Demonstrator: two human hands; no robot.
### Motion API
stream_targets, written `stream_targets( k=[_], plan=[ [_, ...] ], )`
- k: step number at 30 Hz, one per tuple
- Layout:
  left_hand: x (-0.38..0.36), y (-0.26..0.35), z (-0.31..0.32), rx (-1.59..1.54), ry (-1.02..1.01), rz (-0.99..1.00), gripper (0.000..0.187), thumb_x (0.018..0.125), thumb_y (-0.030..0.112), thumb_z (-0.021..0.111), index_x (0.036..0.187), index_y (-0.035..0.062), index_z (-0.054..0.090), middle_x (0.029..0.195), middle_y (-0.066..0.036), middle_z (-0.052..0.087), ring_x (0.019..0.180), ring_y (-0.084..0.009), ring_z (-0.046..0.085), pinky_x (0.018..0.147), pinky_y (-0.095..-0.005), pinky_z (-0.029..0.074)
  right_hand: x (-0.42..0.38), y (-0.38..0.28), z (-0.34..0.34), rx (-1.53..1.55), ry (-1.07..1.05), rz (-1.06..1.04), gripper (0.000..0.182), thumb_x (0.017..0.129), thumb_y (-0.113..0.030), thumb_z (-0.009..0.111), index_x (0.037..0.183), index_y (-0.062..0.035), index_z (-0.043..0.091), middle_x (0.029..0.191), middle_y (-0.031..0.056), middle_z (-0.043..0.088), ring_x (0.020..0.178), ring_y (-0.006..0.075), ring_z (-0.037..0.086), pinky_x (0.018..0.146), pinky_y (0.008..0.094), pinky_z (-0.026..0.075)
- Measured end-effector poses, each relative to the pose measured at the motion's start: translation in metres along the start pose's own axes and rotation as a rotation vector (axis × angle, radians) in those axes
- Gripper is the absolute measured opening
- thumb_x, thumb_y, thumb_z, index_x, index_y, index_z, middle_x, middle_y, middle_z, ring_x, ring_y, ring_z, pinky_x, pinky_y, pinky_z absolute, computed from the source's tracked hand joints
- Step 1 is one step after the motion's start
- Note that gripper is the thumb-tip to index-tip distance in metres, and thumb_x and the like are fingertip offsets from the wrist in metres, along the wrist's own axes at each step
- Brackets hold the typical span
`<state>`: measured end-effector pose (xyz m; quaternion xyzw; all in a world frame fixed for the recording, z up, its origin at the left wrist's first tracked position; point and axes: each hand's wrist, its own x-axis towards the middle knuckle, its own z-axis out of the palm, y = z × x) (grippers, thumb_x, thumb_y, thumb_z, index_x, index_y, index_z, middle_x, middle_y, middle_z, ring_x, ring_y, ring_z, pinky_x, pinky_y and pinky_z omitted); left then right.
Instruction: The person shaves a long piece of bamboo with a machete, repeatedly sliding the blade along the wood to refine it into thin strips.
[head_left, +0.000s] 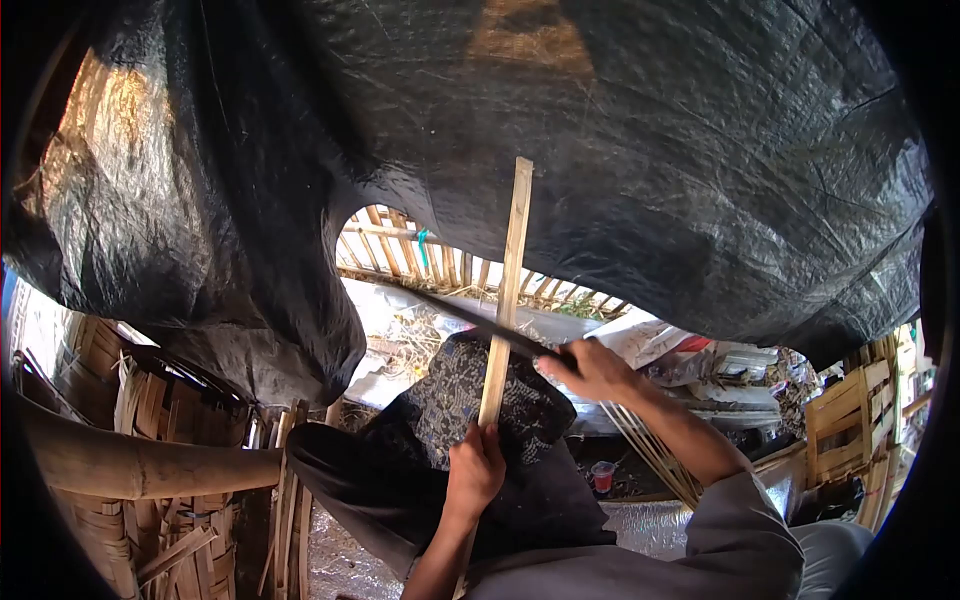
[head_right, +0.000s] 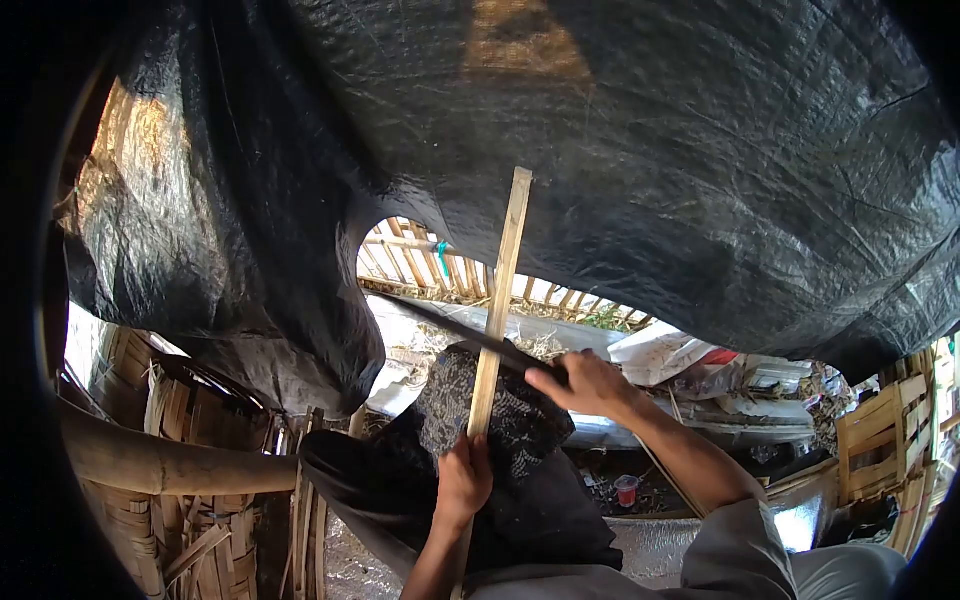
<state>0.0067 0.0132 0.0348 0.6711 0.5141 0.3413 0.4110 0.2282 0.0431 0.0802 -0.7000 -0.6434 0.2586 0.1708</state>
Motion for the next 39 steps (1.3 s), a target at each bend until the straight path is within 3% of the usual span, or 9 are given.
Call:
stream_targets(
  k=[3,6,10,14,17,25,29,34,39],
  plan=[
    [-0.002,-0.013,0.002,-0.063,0.008,0.031,0.017,0.089,0.009,0.048,0.076,-0.0021,0.049,0.057,-0.024,0.054,0.054,-0.0406,0.056,0.041,-0.0432,0.038,0.004,0.004,-0.009,-0.241,-0.005,-0.2,0.057,0.08,-0.058,0.053,0.083,-0.0026,0.066,0.065,0.0179,0.063,0.058,0.0352,0.061,0.061,0.0394,0.05],
    [-0.007,-0.005,-0.002,-0.014,0.03,0.02,0.015,0.088,0.008,0.049,0.077,-0.0023,0.05,0.055,-0.023,0.053,0.051,-0.0396,0.057,0.041,-0.0423,0.038,0.031,0.018,-0.026,-0.071,-0.054,0.134,0.065,0.083,-0.063,0.044,0.07,-0.0025,0.063,0.052,0.0076,0.056,0.048,0.0177,0.057,0.045,0.0375,0.046],
    [-0.026,-0.015,-0.003,-0.059,0.006,-0.019,0.013,0.088,0.007,0.049,0.079,-0.0028,0.051,0.055,-0.02,0.054,0.051,-0.037,0.058,0.042,-0.0409,0.042,0.058,0.053,-0.045,0.055,0.195,0.24,0.07,0.084,-0.066,0.04,0.059,-0.0027,0.058,0.048,0.0063,0.053,0.048,0.0178,0.057,0.042,0.037,0.041],
    [-0.029,-0.009,-0.01,-0.054,-0.046,-0.051,0.017,0.089,0.011,0.049,0.08,-0.0028,0.052,0.058,-0.021,0.056,0.054,-0.0366,0.06,0.043,-0.0396,0.043,0.03,0.061,-0.022,0.204,-0.068,0.392,0.059,0.086,-0.065,0.036,0.056,-0.0144,0.042,0.048,-0.0043,0.037,0.039,0.01,0.034,0.038,0.0312,0.029],
    [-0.025,-0.019,-0.014,-0.079,-0.224,-0.123,0.018,0.089,0.014,0.05,0.082,-0.0018,0.054,0.058,-0.017,0.058,0.051,-0.0296,0.062,0.044,-0.0359,0.045,-0.002,0.033,-0.012,0.083,-0.049,0.213,0.057,0.083,-0.059,0.049,0.078,-0.0037,0.062,0.061,0.0102,0.058,0.058,0.0254,0.059,0.054,0.0398,0.047],
    [0.026,0.012,-0.024,-0.528,-0.404,-0.405,0.032,0.091,0.023,0.054,0.078,-0.0057,0.057,0.058,-0.008,0.058,0.048,-0.0131,0.056,0.044,-0.0284,0.046,-0.027,0.017,-0.01,-0.172,0.092,0.043,0.056,0.077,-0.059,0.056,0.089,-0.0055,0.065,0.074,0.0206,0.063,0.077,0.0405,0.062,0.073,0.0465,0.049],
    [0.005,0.006,0.01,-0.005,0.006,0.16,0.025,0.09,0.019,0.052,0.077,-0.0027,0.056,0.053,-0.022,0.054,0.051,-0.038,0.059,0.041,-0.0431,0.041,-0.034,-0.012,-0.023,-0.437,0.0,-0.004,0.066,0.074,-0.068,0.051,0.098,-0.0074,0.063,0.075,0.0209,0.063,0.08,0.0384,0.062,0.075,0.0482,0.048],
    [-0.013,0.022,0.008,-0.063,-0.042,0.088,0.017,0.089,0.016,0.051,0.087,0.0003,0.056,0.057,-0.025,0.054,0.056,-0.0439,0.056,0.045,-0.0475,0.041,-0.026,-0.024,-0.04,-0.666,-0.032,-0.127,0.071,0.074,-0.07,0.049,0.102,-0.0067,0.062,0.063,0.0147,0.062,0.062,0.0309,0.065,0.061,0.0415,0.053],
    [-0.017,0.019,0.01,0.019,-0.056,0.01,0.02,0.089,0.019,0.052,0.084,0.0,0.055,0.056,-0.023,0.054,0.056,-0.0425,0.056,0.046,-0.0475,0.042,0.008,0.002,-0.043,-0.019,0.109,0.042,0.055,0.081,-0.055,0.055,0.071,-0.0011,0.063,0.057,0.0164,0.058,0.055,0.0277,0.062,0.053,0.0408,0.047]
  ],
)
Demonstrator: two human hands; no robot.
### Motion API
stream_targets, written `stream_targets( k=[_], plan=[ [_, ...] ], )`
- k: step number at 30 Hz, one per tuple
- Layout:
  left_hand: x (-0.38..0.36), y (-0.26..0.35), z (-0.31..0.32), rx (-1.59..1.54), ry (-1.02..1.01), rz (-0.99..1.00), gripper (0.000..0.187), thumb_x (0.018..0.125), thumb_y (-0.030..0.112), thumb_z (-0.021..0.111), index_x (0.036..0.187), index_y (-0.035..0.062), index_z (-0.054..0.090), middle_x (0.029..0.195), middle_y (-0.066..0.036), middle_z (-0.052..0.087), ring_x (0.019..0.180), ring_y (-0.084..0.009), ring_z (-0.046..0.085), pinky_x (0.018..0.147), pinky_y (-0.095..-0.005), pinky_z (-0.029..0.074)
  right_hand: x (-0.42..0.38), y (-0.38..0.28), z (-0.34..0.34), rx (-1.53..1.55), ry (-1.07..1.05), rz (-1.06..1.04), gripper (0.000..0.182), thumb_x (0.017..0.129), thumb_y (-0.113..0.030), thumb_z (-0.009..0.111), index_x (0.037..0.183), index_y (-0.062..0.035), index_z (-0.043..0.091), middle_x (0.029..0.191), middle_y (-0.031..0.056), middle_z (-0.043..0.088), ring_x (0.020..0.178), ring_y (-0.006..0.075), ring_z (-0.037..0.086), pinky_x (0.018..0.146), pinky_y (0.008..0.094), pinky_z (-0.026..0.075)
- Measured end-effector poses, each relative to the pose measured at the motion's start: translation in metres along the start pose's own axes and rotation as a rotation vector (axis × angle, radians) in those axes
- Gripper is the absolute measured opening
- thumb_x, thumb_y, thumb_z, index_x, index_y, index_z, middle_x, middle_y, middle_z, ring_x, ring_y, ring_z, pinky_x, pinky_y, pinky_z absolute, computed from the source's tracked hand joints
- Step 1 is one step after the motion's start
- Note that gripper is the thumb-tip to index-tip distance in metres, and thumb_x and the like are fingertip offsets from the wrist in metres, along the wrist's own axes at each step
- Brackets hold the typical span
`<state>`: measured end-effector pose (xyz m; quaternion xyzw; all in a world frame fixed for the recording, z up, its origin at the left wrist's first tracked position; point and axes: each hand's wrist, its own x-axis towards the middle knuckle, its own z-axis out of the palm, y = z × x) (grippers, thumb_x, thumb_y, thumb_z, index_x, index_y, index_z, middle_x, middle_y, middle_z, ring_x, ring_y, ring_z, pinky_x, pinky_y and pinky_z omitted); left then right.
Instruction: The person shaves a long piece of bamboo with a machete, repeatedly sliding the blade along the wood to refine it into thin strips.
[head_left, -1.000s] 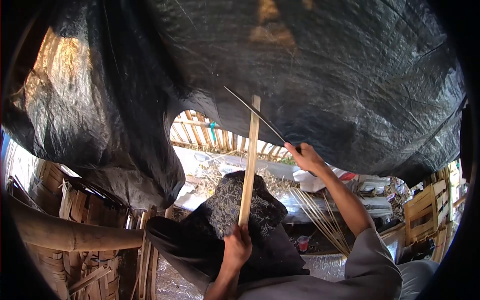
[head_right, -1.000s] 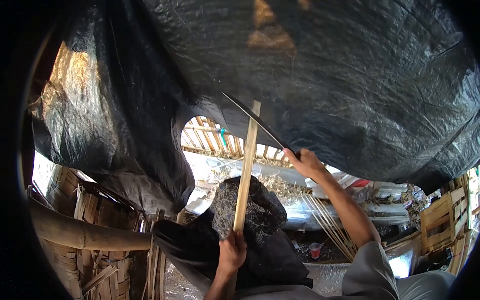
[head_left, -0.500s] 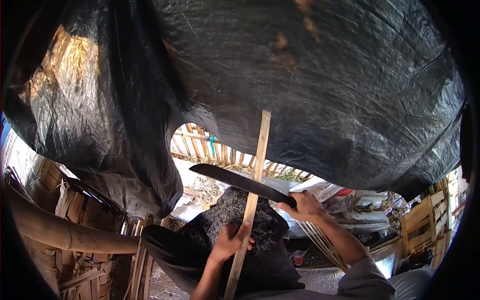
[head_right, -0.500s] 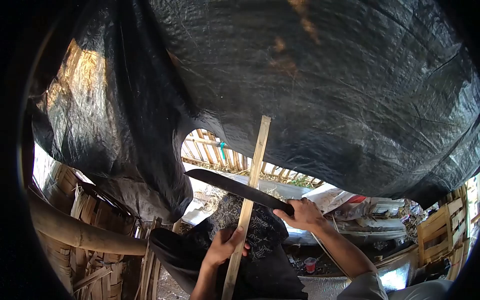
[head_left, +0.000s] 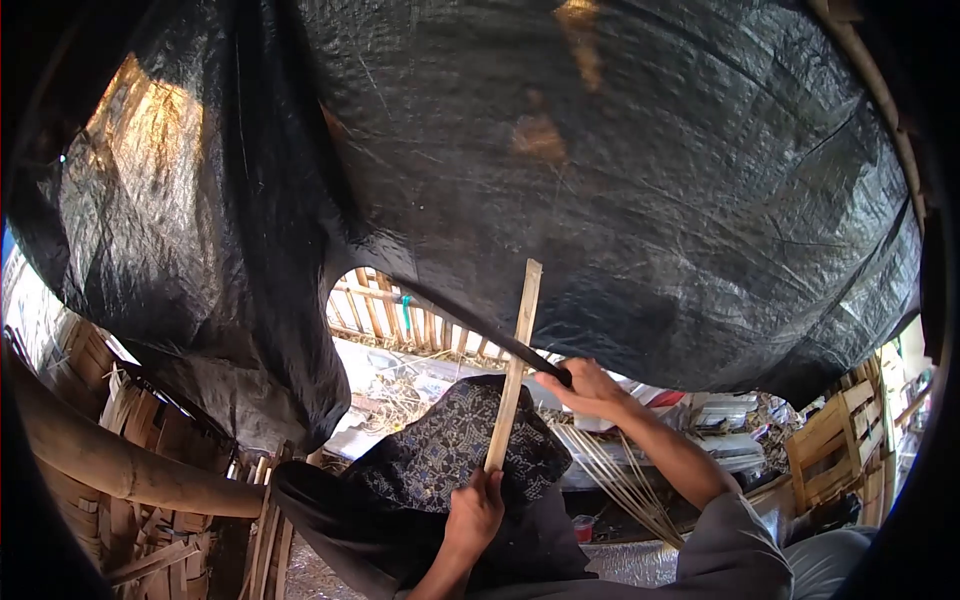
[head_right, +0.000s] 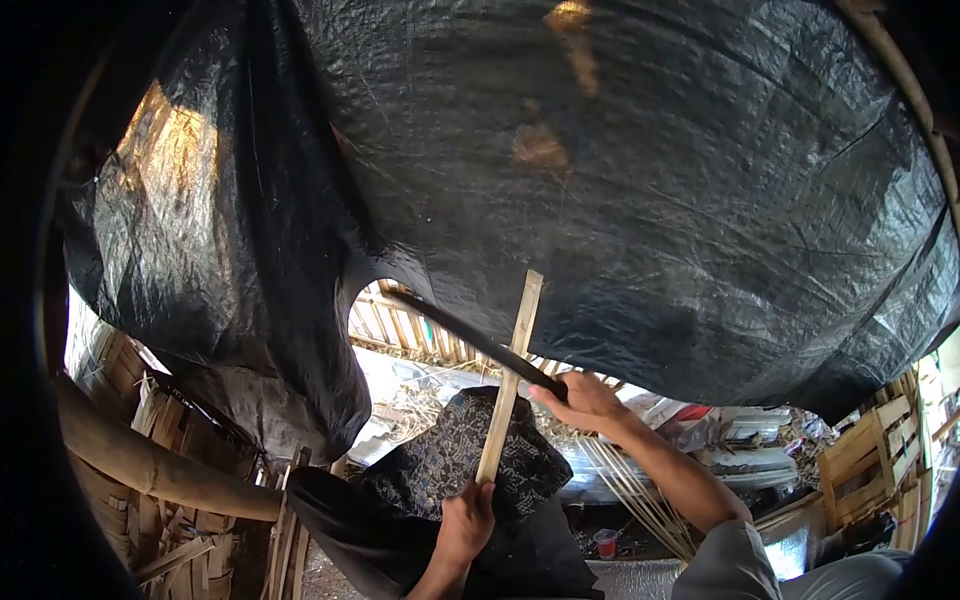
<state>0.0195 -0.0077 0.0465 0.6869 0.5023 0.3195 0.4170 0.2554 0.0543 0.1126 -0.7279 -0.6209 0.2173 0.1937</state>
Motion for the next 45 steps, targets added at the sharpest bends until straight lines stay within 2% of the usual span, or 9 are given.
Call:
stream_targets(
  k=[4,6,12,18,28,34,37,40,45],
  plan=[
    [-0.001,0.0,0.0,0.033,0.039,0.07,0.021,0.089,0.02,0.053,0.08,0.0008,0.054,0.056,-0.023,0.054,0.054,-0.0413,0.056,0.044,-0.0469,0.043,-0.016,-0.011,0.008,-0.138,-0.044,-0.244,0.059,0.082,-0.058,0.051,0.074,-0.0015,0.065,0.055,0.0139,0.058,0.055,0.0259,0.062,0.051,0.039,0.047],
    [-0.001,0.002,0.0,0.052,0.065,0.098,0.021,0.089,0.02,0.053,0.079,0.0011,0.054,0.056,-0.023,0.054,0.053,-0.041,0.056,0.043,-0.0463,0.043,-0.017,-0.032,-0.01,-0.443,-0.27,-0.183,0.054,0.077,-0.055,0.059,0.078,-0.0013,0.065,0.065,0.018,0.062,0.065,0.0302,0.064,0.064,0.0383,0.051],
    [-0.001,0.001,0.001,0.04,0.066,0.095,0.021,0.089,0.019,0.053,0.079,0.0011,0.054,0.057,-0.023,0.055,0.053,-0.0406,0.056,0.044,-0.0456,0.044,0.031,-0.002,-0.024,-0.068,0.005,0.148,0.057,0.081,-0.059,0.052,0.076,-0.0046,0.068,0.053,0.0115,0.058,0.049,0.0196,0.06,0.046,0.0351,0.045],
    [0.006,-0.002,0.004,0.08,0.074,0.098,0.025,0.088,0.022,0.054,0.075,0.0011,0.054,0.056,-0.023,0.054,0.053,-0.0413,0.056,0.043,-0.0461,0.043,-0.018,-0.029,0.006,-0.404,-0.222,-0.331,0.064,0.076,-0.067,0.051,0.077,-0.0044,0.066,0.058,0.0128,0.06,0.056,0.0268,0.063,0.054,0.0387,0.051],
    [0.013,0.008,0.0,0.043,0.14,0.149,0.026,0.088,0.019,0.055,0.07,-0.0004,0.052,0.05,-0.022,0.05,0.048,-0.0422,0.053,0.041,-0.0469,0.04,0.027,-0.024,-0.015,-0.105,-0.09,0.073,0.068,0.078,-0.064,0.053,0.067,0.0017,0.064,0.049,0.0117,0.055,0.045,0.0224,0.057,0.043,0.0372,0.046],
    [0.012,0.0,0.008,0.011,0.157,0.189,0.027,0.087,0.019,0.056,0.069,-0.001,0.05,0.056,-0.023,0.053,0.052,-0.0419,0.055,0.042,-0.0458,0.041,0.002,-0.037,-0.02,-0.518,-0.251,-0.281,0.063,0.074,-0.066,0.054,0.074,-0.0048,0.066,0.054,0.0141,0.059,0.053,0.0321,0.062,0.056,0.0443,0.051],
    [0.008,0.007,0.003,-0.011,0.138,0.162,0.027,0.087,0.019,0.056,0.069,-0.0009,0.05,0.056,-0.023,0.053,0.052,-0.0415,0.055,0.042,-0.0454,0.04,0.047,0.001,-0.034,-0.28,0.069,-0.049,0.07,0.079,-0.067,0.047,0.063,-0.001,0.064,0.051,0.0128,0.057,0.052,0.0261,0.063,0.051,0.0412,0.05],
    [0.01,0.007,-0.001,-0.033,0.06,0.052,0.028,0.087,0.02,0.057,0.069,-0.0004,0.05,0.054,-0.022,0.053,0.05,-0.0408,0.055,0.042,-0.0449,0.041,0.062,-0.004,-0.061,-0.07,-0.068,0.278,0.07,0.082,-0.062,0.046,0.066,0.0038,0.064,0.057,0.0177,0.06,0.056,0.0286,0.064,0.053,0.0393,0.05],
    [0.026,0.043,-0.034,0.332,-0.037,0.12,0.025,0.082,0.023,0.062,0.072,0.0019,0.055,0.065,-0.019,0.06,0.058,-0.036,0.06,0.051,-0.0421,0.048,0.022,-0.018,-0.022,-0.373,-0.083,-0.069,0.069,0.076,-0.066,0.052,0.086,0.0003,0.067,0.074,0.0238,0.063,0.075,0.035,0.065,0.067,0.0443,0.052]
  ],
)
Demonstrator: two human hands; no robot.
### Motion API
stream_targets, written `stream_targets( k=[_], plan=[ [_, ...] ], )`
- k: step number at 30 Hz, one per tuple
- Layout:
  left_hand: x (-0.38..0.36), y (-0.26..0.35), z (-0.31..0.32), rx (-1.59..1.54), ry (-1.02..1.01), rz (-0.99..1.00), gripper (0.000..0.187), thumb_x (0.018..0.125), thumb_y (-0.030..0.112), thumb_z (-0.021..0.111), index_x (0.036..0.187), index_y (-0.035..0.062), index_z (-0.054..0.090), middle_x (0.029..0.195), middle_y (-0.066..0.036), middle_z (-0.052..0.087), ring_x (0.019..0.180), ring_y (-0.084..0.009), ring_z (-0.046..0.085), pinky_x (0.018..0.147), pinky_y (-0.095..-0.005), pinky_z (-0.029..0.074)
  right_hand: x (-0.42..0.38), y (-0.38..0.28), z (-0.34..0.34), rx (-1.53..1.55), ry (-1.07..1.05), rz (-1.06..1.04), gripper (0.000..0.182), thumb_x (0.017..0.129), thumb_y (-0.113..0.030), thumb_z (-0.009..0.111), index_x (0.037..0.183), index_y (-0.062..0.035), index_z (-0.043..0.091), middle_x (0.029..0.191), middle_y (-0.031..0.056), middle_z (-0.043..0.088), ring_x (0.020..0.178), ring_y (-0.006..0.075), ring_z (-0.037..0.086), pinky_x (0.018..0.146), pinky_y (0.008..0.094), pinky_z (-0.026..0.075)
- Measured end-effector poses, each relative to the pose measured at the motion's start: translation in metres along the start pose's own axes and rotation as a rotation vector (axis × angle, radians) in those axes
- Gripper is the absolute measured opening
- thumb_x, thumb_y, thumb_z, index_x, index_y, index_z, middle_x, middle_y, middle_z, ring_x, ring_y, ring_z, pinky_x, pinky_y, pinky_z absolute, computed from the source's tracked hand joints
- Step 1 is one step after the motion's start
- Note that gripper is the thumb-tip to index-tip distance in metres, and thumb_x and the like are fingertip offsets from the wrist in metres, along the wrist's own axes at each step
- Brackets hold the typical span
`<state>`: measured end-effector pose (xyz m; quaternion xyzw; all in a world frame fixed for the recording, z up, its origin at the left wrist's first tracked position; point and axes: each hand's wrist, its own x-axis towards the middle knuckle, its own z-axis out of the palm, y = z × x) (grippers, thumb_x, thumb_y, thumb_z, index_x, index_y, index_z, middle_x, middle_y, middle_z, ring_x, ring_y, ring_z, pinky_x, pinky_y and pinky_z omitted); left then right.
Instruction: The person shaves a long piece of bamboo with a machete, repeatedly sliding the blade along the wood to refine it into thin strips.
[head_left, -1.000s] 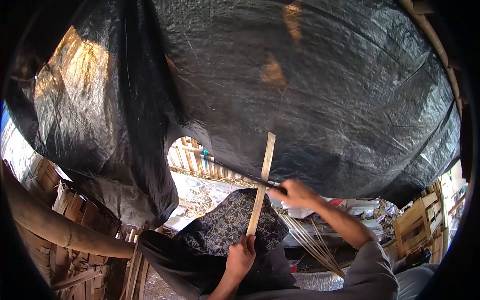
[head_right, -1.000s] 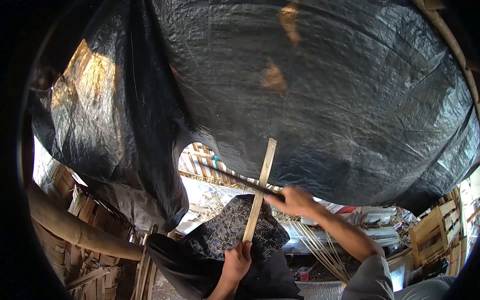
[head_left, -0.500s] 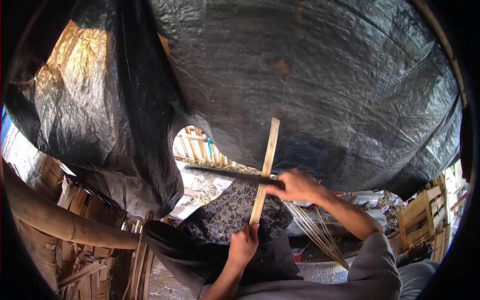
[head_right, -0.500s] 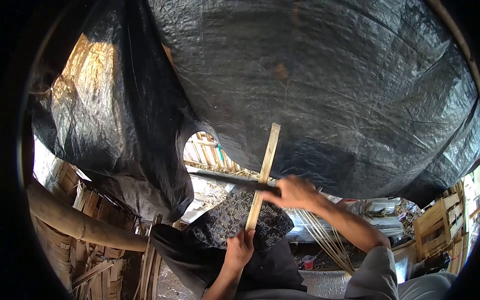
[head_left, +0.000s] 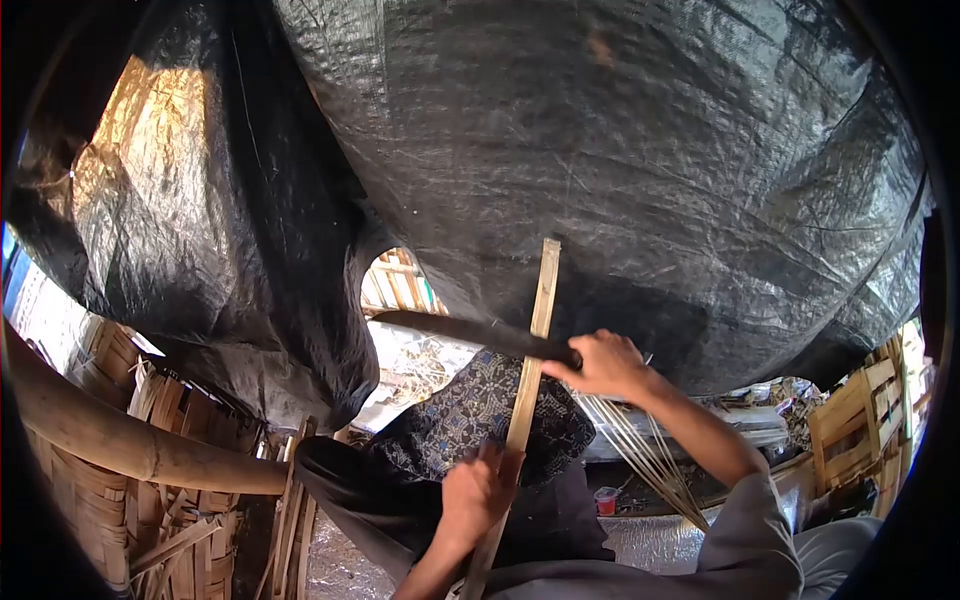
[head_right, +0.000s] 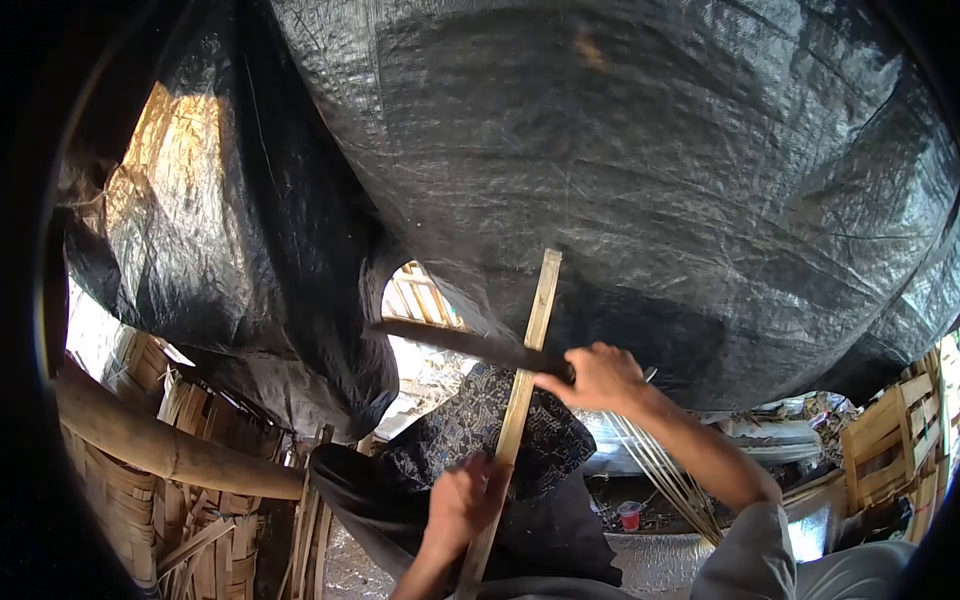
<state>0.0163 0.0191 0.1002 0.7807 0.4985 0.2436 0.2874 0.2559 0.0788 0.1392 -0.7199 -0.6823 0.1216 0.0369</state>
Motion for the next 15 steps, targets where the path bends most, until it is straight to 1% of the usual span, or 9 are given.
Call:
stream_targets(
  k=[1,3,5,7,9,10,11,13,15],
  plan=[
    [0.007,0.008,-0.017,-0.046,0.129,0.123,0.021,0.08,0.02,0.064,0.074,0.0012,0.056,0.066,-0.017,0.06,0.061,-0.0308,0.061,0.062,-0.0415,0.05,-0.007,-0.013,-0.004,-0.028,-0.06,-0.025,0.069,0.075,-0.066,0.053,0.088,-0.0007,0.067,0.077,0.0248,0.063,0.076,0.0374,0.064,0.07,0.0453,0.052],
    [0.015,0.037,-0.06,-0.559,0.128,0.079,0.026,0.082,0.023,0.063,0.075,-0.0007,0.056,0.064,-0.011,0.06,0.059,-0.0241,0.061,0.063,-0.04,0.05,-0.009,-0.019,0.002,-0.03,-0.1,-0.029,0.067,0.075,-0.065,0.053,0.086,-0.0011,0.066,0.074,0.0232,0.062,0.074,0.0382,0.064,0.068,0.046,0.052],
    [0.005,0.063,-0.096,-1.387,-0.107,0.229,0.032,0.084,0.03,0.063,0.073,0.0011,0.054,0.062,-0.005,0.055,0.059,-0.0174,0.057,0.069,-0.0465,0.048,-0.01,-0.015,0.021,0.042,0.101,-0.068,0.056,0.074,-0.06,0.059,0.075,-0.0041,0.066,0.065,0.021,0.061,0.069,0.0391,0.062,0.065,0.0446,0.051],
    [0.001,0.089,-0.101,-1.96,-0.248,0.496,0.048,0.082,0.049,0.059,0.074,0.0018,0.056,0.062,-0.002,0.054,0.052,-0.0161,0.049,0.078,-0.0429,0.044,-0.009,-0.016,0.024,0.107,0.136,-0.102,0.054,0.075,-0.057,0.06,0.07,-0.003,0.062,0.063,0.0203,0.06,0.064,0.0392,0.062,0.059,0.0446,0.05],
    [-0.021,0.117,-0.109,-2.293,-0.059,0.355,0.057,0.083,0.064,0.045,0.063,0.011,0.043,0.05,0.002,0.036,0.044,-0.0118,0.037,0.06,-0.0407,0.035,-0.011,-0.021,0.021,0.005,0.181,-0.115,0.054,0.075,-0.056,0.06,0.071,-0.0018,0.061,0.06,0.0198,0.058,0.059,0.0388,0.06,0.056,0.044,0.049],
    [0.0,0.097,-0.111,-2.224,-0.618,0.548,0.044,0.083,0.046,0.058,0.067,0.0076,0.044,0.058,-0.001,0.044,0.047,-0.0148,0.051,0.078,-0.0606,0.047,-0.011,-0.021,0.024,-0.007,0.214,-0.126,0.055,0.075,-0.056,0.06,0.071,-0.0012,0.06,0.059,0.0193,0.058,0.059,0.0383,0.06,0.056,0.0435,0.049],
    [0.003,0.099,-0.108,-2.237,-0.613,0.525,0.044,0.083,0.046,0.058,0.067,0.0076,0.044,0.058,-0.001,0.044,0.047,-0.0148,0.051,0.078,-0.0606,0.047,-0.012,-0.02,0.027,-0.017,0.246,-0.13,0.056,0.075,-0.056,0.06,0.071,-0.0007,0.06,0.058,0.0188,0.057,0.058,0.0379,0.059,0.057,0.043,0.049],
    [0.006,0.103,-0.104,-2.409,-0.646,0.623,0.045,0.084,0.045,0.058,0.065,0.0075,0.042,0.057,-0.002,0.043,0.046,-0.0139,0.05,0.072,-0.0607,0.046,-0.013,-0.021,0.029,0.01,0.201,-0.102,0.054,0.075,-0.055,0.061,0.071,-0.0013,0.06,0.058,0.018,0.057,0.061,0.0375,0.06,0.059,0.0431,0.049],
    [0.01,0.103,-0.107,-2.377,-0.717,0.616,0.045,0.085,0.044,0.057,0.064,0.0074,0.041,0.055,-0.001,0.04,0.044,-0.0136,0.049,0.071,-0.063,0.044,-0.012,-0.019,0.032,0.074,0.174,-0.103,0.051,0.074,-0.053,0.063,0.073,-0.0022,0.06,0.058,0.0173,0.057,0.063,0.0373,0.06,0.059,0.0431,0.049]
  ],
)
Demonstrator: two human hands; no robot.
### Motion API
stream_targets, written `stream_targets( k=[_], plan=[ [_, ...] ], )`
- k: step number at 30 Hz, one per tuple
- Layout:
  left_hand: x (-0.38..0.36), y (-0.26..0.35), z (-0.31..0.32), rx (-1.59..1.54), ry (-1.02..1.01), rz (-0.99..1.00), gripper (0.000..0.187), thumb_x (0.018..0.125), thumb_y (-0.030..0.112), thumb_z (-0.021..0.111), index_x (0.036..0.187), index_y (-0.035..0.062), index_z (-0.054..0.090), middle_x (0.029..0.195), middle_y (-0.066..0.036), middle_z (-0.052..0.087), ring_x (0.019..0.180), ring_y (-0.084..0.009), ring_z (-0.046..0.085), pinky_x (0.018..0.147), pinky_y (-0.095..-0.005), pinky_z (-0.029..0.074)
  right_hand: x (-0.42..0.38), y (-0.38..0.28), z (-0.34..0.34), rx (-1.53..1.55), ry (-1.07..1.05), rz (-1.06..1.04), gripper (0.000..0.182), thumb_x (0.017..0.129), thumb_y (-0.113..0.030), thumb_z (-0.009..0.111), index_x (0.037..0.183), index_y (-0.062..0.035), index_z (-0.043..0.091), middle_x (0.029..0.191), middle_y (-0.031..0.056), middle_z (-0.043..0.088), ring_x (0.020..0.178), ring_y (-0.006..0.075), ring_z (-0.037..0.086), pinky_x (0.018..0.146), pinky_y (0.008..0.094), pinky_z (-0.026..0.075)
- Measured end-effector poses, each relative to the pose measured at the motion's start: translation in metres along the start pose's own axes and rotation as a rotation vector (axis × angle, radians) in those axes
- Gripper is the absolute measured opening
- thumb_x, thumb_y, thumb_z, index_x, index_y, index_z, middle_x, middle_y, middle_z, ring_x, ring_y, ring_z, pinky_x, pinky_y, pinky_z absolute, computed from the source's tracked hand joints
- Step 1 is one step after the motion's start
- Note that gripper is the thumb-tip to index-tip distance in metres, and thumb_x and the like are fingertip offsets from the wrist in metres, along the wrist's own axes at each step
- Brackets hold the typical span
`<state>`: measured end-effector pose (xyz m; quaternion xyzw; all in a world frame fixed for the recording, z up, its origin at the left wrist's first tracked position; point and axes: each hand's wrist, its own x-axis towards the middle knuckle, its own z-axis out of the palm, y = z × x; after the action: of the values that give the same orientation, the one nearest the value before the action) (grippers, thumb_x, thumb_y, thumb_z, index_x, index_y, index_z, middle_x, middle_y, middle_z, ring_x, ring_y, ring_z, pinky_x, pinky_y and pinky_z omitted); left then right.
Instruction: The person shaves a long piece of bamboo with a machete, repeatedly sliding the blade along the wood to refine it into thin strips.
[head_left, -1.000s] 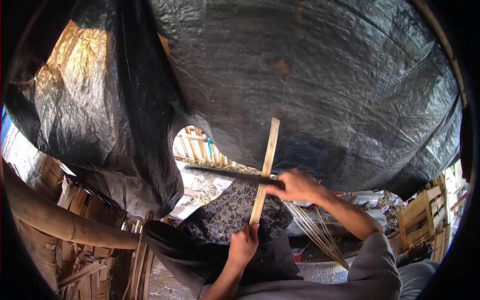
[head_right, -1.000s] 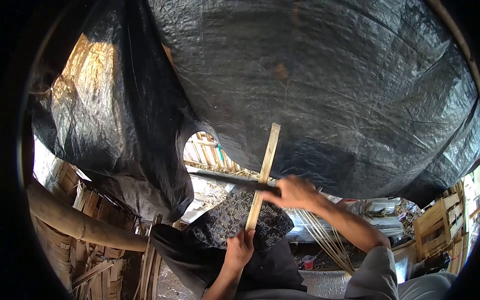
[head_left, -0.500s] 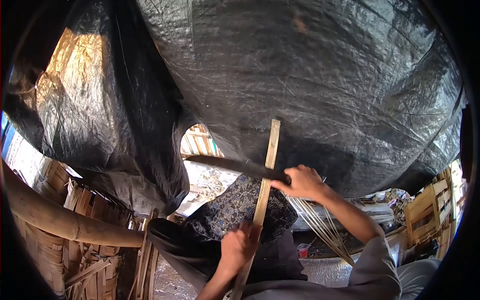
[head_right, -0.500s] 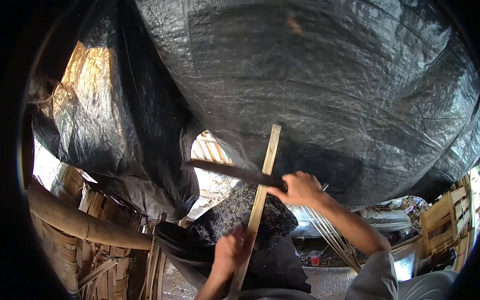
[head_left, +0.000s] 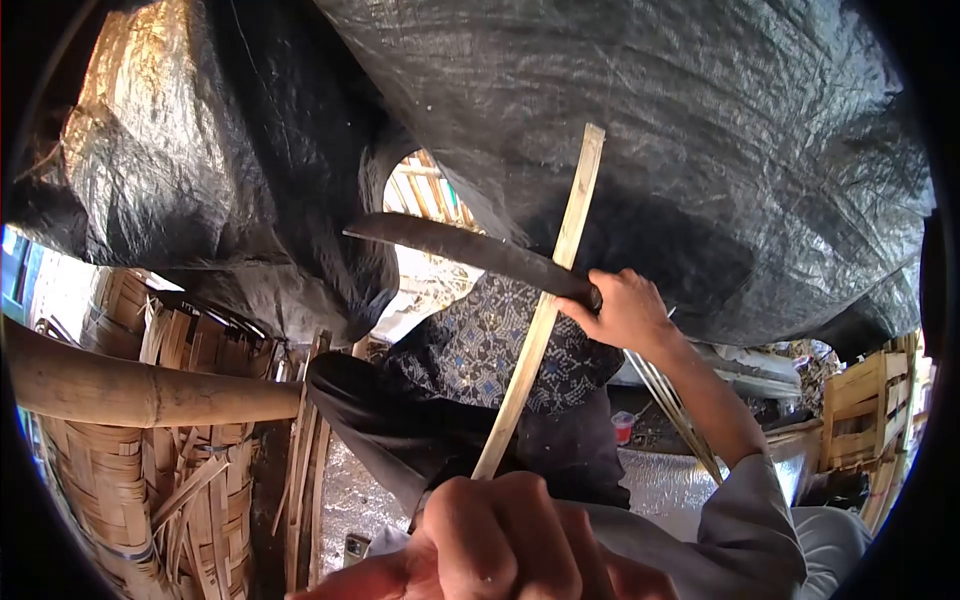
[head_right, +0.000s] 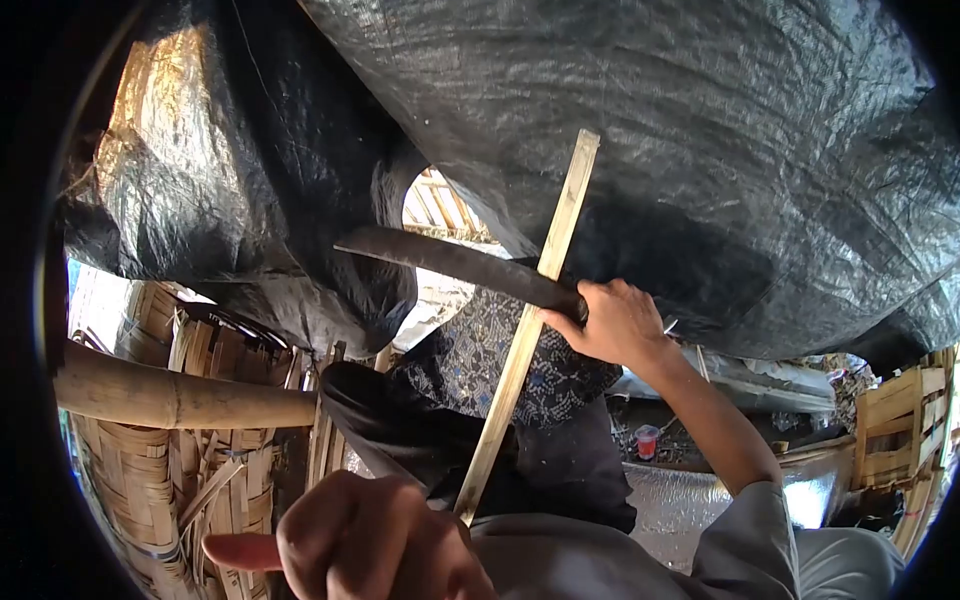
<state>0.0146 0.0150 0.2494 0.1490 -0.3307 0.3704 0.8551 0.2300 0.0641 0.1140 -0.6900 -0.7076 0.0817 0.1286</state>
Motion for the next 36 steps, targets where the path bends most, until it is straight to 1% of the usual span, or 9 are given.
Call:
stream_targets(
  k=[8,13,14,17,20,24,28,30,36],
  plan=[
    [-0.005,-0.014,-0.018,-0.524,0.077,-0.066,0.05,0.083,0.055,0.053,0.068,0.0082,0.043,0.057,0.001,0.042,0.047,-0.0156,0.055,0.09,-0.0651,0.033,-0.004,0.002,0.007,0.014,0.042,-0.009,0.047,0.074,-0.048,0.066,0.073,-0.0018,0.06,0.061,0.0178,0.058,0.063,0.0386,0.06,0.058,0.0447,0.048],
    [-0.01,-0.033,-0.033,-0.07,0.266,0.27,0.064,0.074,0.075,0.045,0.063,0.0123,0.042,0.057,0.003,0.043,0.048,-0.012,0.034,0.077,-0.0415,0.031,-0.011,-0.004,0.008,0.12,0.039,0.032,0.049,0.074,-0.049,0.066,0.073,-0.0006,0.059,0.061,0.0201,0.058,0.062,0.0401,0.059,0.057,0.0448,0.048],
    [-0.013,-0.028,-0.043,0.143,0.322,0.188,0.06,0.078,0.075,0.037,0.061,0.0171,0.036,0.054,0.006,0.032,0.045,-0.0093,0.025,0.066,-0.0388,0.023,-0.014,-0.004,0.008,0.112,0.071,0.018,0.05,0.073,-0.05,0.066,0.072,-0.0003,0.058,0.06,0.0204,0.057,0.061,0.0403,0.059,0.057,0.0446,0.048],
    [-0.05,-0.009,-0.069,0.34,0.56,0.125,0.048,0.083,0.054,0.046,0.067,0.0083,0.043,0.057,0.001,0.04,0.052,-0.0126,0.036,0.076,-0.0398,0.028,-0.022,-0.003,0.009,0.062,0.033,0.03,0.055,0.074,-0.054,0.063,0.084,-0.0001,0.062,0.063,0.0188,0.061,0.063,0.0379,0.062,0.058,0.0431,0.051],
    [-0.09,0.012,-0.092,1.035,0.871,0.015,0.015,0.081,0.0,0.057,0.069,0.001,0.049,0.062,-0.003,0.05,0.058,-0.0081,0.043,0.054,-0.0209,0.033,-0.032,-0.004,0.011,0.09,0.021,0.052,0.055,0.075,-0.053,0.062,0.083,0.0009,0.061,0.064,0.0191,0.061,0.063,0.0381,0.062,0.058,0.0431,0.052],
    [-0.146,0.013,-0.114,1.689,1.008,-0.191,0.01,0.077,-0.004,0.064,0.073,-0.0023,0.055,0.072,-0.006,0.061,0.07,-0.008,0.055,0.067,-0.0219,0.043,-0.049,-0.004,0.022,0.153,0.103,0.033,0.051,0.074,-0.049,0.066,0.075,0.0019,0.058,0.061,0.0197,0.058,0.061,0.0406,0.059,0.058,0.0441,0.048],
    [-0.166,0.004,-0.112,1.42,1.168,-0.183,0.007,0.079,-0.005,0.061,0.08,-0.0027,0.054,0.076,-0.008,0.062,0.072,-0.0108,0.058,0.07,-0.0241,0.046,-0.055,-0.006,0.024,0.109,0.114,0.051,0.05,0.074,-0.049,0.067,0.076,0.0011,0.059,0.061,0.0194,0.058,0.062,0.0416,0.059,0.059,0.0449,0.048],
    [-0.172,0.001,-0.114,0.84,1.257,-0.049,0.005,0.08,-0.006,0.055,0.081,-0.0015,0.052,0.078,-0.01,0.061,0.074,-0.0177,0.06,0.071,-0.0291,0.049,-0.057,-0.007,0.026,0.102,0.104,0.051,0.05,0.074,-0.048,0.067,0.076,0.0011,0.059,0.062,0.0197,0.058,0.063,0.0417,0.059,0.06,0.0449,0.048],
    [-0.174,0.002,-0.132,0.714,1.154,0.214,0.018,0.076,-0.012,0.051,0.086,0.0024,0.049,0.086,-0.009,0.055,0.087,-0.0196,0.054,0.084,-0.0338,0.044,-0.057,-0.01,0.023,0.051,0.095,0.048,0.054,0.074,-0.053,0.063,0.08,0.0004,0.061,0.067,0.0197,0.061,0.067,0.0396,0.061,0.061,0.0441,0.05]
  ],
)
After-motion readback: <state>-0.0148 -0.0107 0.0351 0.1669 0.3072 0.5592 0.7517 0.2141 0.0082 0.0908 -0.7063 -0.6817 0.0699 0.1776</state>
